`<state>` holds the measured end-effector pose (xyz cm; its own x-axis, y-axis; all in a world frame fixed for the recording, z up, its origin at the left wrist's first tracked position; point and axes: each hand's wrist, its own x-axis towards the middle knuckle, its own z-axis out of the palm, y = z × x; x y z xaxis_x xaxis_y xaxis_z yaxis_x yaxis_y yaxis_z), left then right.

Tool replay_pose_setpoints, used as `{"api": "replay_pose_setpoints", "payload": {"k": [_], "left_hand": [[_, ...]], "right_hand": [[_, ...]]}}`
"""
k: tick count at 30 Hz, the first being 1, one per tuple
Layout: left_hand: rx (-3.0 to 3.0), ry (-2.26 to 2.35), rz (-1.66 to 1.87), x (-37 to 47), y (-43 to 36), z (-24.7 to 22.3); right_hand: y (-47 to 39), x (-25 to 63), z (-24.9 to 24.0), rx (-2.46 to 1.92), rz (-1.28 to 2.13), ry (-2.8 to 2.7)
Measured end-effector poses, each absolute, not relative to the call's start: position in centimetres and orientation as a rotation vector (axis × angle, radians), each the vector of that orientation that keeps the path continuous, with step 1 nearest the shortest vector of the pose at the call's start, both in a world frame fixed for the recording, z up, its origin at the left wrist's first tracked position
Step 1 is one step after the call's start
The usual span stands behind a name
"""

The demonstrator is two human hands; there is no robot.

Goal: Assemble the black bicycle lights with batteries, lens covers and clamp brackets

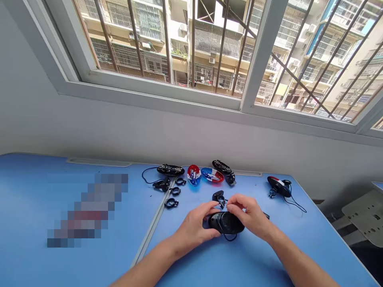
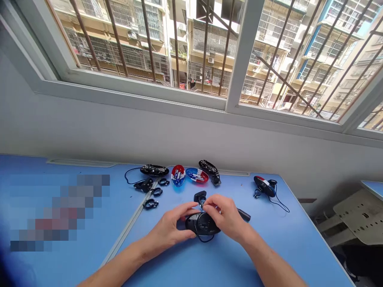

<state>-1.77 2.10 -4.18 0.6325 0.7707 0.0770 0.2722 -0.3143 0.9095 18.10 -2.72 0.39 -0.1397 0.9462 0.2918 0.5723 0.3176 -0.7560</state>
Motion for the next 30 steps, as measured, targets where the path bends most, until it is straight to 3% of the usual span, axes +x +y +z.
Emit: {"api": "replay_pose_setpoints", "payload": {"k": [9, 13, 30], "left_hand": [[1.844, 0.798, 0.647, -1.6, 1.9, -3.5], [1.820, 0.778, 0.650, -1.5, 1.7, -3.1], [1.907, 0.772, 0.643, -1.5, 1.7, -2.9]], "right_hand": [[-1.9, 15.3, -1.3, -1.028, -0.215, -2.133], [-1.9, 14.3, -1.7, -1.031, -0.412, -2.115], [-1.6, 14.8, -1.8, -0.998, -0.322, -2.185]]}}
